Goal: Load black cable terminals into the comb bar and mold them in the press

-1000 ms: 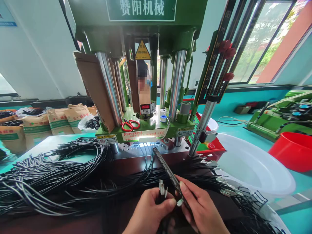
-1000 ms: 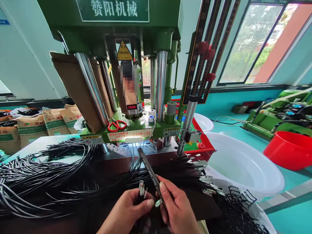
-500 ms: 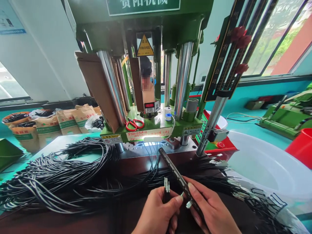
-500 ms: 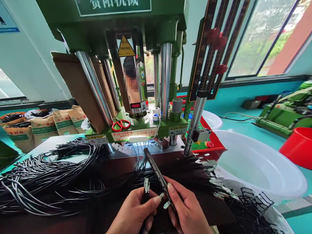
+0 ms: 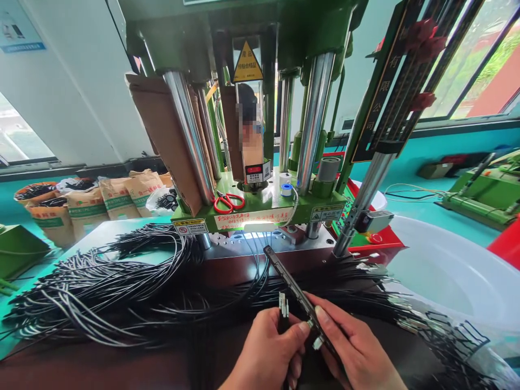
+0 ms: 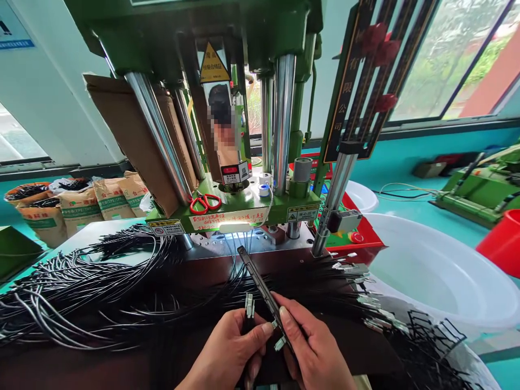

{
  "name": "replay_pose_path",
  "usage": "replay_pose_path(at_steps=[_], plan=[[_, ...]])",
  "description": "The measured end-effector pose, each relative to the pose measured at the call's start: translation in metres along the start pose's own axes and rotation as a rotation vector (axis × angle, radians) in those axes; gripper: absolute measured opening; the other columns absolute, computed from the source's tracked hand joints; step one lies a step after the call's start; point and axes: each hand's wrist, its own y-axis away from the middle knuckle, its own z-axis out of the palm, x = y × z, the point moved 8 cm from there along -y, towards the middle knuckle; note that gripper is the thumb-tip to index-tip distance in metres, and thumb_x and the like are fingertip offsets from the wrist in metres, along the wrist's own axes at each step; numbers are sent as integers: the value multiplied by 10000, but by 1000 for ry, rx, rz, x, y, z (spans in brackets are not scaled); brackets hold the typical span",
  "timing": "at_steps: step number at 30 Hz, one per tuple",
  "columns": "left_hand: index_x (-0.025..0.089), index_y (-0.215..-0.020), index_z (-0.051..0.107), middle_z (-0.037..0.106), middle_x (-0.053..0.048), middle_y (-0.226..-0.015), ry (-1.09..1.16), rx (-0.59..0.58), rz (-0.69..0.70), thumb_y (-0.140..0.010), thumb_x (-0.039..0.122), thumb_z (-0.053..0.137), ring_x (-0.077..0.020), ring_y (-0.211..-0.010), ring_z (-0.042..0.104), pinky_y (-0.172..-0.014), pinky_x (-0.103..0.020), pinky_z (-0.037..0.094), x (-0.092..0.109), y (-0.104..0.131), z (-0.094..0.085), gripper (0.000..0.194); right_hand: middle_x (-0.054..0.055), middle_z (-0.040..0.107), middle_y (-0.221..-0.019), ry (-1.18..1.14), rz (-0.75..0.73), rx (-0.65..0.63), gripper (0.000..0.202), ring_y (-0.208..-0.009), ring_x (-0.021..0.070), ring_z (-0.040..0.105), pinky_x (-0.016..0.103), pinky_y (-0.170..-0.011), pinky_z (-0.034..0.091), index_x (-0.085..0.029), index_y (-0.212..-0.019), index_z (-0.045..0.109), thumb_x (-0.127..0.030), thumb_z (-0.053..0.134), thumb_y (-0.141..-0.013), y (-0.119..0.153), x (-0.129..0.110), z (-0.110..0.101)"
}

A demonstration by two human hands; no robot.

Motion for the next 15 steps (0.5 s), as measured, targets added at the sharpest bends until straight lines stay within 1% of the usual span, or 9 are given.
replay_pose_path(at_steps=[2, 4, 5, 6, 8, 9, 11, 13, 15], plan=[[173, -692, 492, 449, 71, -424, 6, 15, 7, -715, 437, 649, -44, -288, 340, -266, -148, 270, 0, -1, 0, 307, 41, 652, -746, 68, -101, 49, 474, -550, 140, 543, 234, -515, 499, -230, -1191, 644, -545, 507, -864, 0, -8, -4], [175, -697, 490, 449, 73, -421, 14, 21, 14, -706, 436, 655, -44, -287, 338, -266, -149, 261, 0, -1, 0, 309, 59, 661, -888, 110, -160, 87, 429, -638, 151, 564, 259, -655, 527, -244, -1142, 676, -528, 525, -859, 1, -12, -6], [174, -701, 490, 455, 71, -427, 22, 16, 14, -698, 437, 662, -47, -291, 346, -268, -152, 265, 0, -2, 0, 315, 58, 657, -886, 99, -150, 95, 438, -597, 137, 545, 249, -619, 522, -242, -1149, 670, -535, 518, -860, 1, -11, -6], [172, -705, 491, 470, 66, -441, 36, 4, 10, -688, 443, 672, -53, -301, 366, -275, -158, 279, 1, -2, 1, 326, 48, 650, -819, 73, -118, 90, 469, -520, 117, 504, 229, -522, 496, -233, -1174, 651, -551, 501, -863, 1, -9, -5], [159, -728, 510, 519, 43, -492, 76, -17, 11, -661, 446, 705, -70, -354, 431, -321, -176, 344, 4, 0, -1, 354, -12, 559, -574, -2, -4, 49, 567, -369, 86, 369, 190, -328, 344, -205, -1249, 588, -598, 470, -859, 2, -3, -2], [147, -746, 528, 541, 31, -521, 97, -16, 17, -646, 435, 727, -77, -395, 467, -363, -187, 383, 6, 1, -4, 364, -49, 476, -480, -39, 53, 32, 612, -333, 78, 315, 176, -290, 271, -190, -1279, 556, -618, 467, -850, 3, 0, -2], [125, -798, 567, 564, 18, -564, 147, 3, 32, -626, 396, 765, -88, -483, 519, -467, -206, 440, 12, 5, -12, 377, -91, 364, -411, -96, 132, 29, 677, -315, 69, 274, 153, -273, 206, -176, -1315, 512, -643, 489, -825, 6, 2, -4], [113, -863, 590, 562, 20, -586, 221, 19, 22, -613, 357, 792, -93, -546, 541, -550, -223, 471, 15, 10, -19, 404, -94, 364, -422, -139, 170, 62, 698, -328, 64, 288, 139, -274, 204, -178, -1327, 491, -642, 520, -807, 9, 3, -9], [117, -925, 585, 559, 25, -617, 311, 11, -22, -588, 357, 815, -97, -568, 546, -565, -239, 489, 11, 13, -21, 474, -95, 368, -419, -164, 180, 62, 687, -330, 62, 298, 132, -273, 211, -171, -1319, 496, -630, 530, -808, 10, 3, -11]])
